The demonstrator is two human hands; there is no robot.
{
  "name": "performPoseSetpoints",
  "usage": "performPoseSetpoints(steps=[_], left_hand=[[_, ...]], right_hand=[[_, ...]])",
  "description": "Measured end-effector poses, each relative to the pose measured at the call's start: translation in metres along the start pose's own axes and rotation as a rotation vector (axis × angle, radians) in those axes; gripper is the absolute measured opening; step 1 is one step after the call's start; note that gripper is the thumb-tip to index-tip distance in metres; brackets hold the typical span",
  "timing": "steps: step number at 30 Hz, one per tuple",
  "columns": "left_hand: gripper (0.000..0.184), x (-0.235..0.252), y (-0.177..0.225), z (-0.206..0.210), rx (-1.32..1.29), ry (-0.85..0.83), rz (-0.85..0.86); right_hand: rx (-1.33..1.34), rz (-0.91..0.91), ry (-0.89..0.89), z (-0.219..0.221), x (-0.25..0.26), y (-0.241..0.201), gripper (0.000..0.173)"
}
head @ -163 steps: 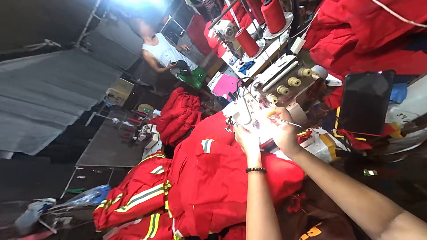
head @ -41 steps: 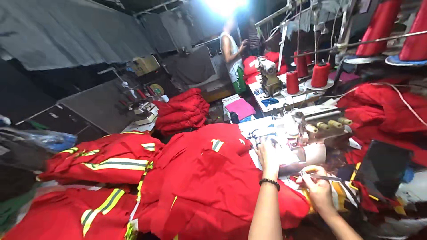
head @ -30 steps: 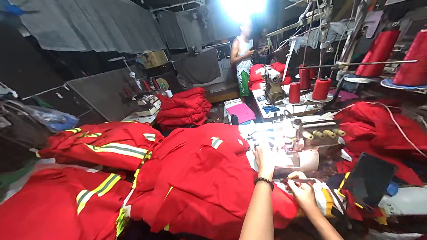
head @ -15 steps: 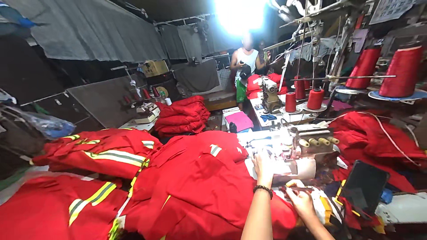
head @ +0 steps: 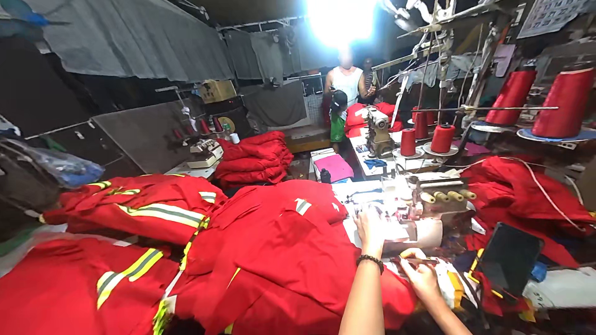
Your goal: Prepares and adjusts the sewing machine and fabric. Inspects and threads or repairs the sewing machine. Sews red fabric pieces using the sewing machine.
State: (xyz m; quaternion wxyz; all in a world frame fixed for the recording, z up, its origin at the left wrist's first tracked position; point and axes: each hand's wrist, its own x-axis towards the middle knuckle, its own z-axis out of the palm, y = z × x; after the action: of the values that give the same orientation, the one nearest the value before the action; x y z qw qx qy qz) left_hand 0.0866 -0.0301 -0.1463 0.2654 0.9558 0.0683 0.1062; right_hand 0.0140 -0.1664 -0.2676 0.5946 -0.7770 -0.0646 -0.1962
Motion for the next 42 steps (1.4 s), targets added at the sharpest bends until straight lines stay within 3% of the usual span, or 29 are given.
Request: performPoseSetpoints(steps=[11,16,21,24,27,30,32,38,42], left_hand=[[0.039,-0.002,0.004,-0.006,0.024,-0.019,0.011],[0.037,0.001,0.001,-0.006,0.024,-0.006,0.023],[0.037,0.0,0.001,-0.006,0.007,0.003,0.012],[0.035,0.0,0.001,-0.005,0.01,0.015,0.013],[0.037,0.001,0.0,-0.004,0.035,0.013,0.009],[0.037,0.001,0.0,-0.004,0.056,0.016,-0.001],[0.036,0.001,0.001,-0.006,0.049,0.011,-0.008],[0.037,0.001,0.001,-0.006,0.042,0.021,-0.01],[0.039,0.002,0.003,-0.005,0.069,0.005,-0.025]], right_hand=[[-0.069,0.057,-0.055,-0.006,0.006,-0.011,0.021],[0.24,0.257,-0.031,-0.018,0.008,-0.016,0.015],[0.398,0.062,0.176,-0.079,0.024,-0.068,0.022],[0.288,0.011,0.346,-0.127,0.057,-0.086,0.024],[0.196,0.079,0.355,-0.15,0.087,-0.088,0.029],[0.138,0.283,0.226,-0.142,0.109,-0.081,0.049],[0.022,0.363,0.137,-0.129,0.118,-0.074,0.053],[-0.431,0.374,0.036,-0.111,0.13,-0.061,0.047],[-0.4,0.341,0.096,-0.111,0.129,-0.061,0.042]])
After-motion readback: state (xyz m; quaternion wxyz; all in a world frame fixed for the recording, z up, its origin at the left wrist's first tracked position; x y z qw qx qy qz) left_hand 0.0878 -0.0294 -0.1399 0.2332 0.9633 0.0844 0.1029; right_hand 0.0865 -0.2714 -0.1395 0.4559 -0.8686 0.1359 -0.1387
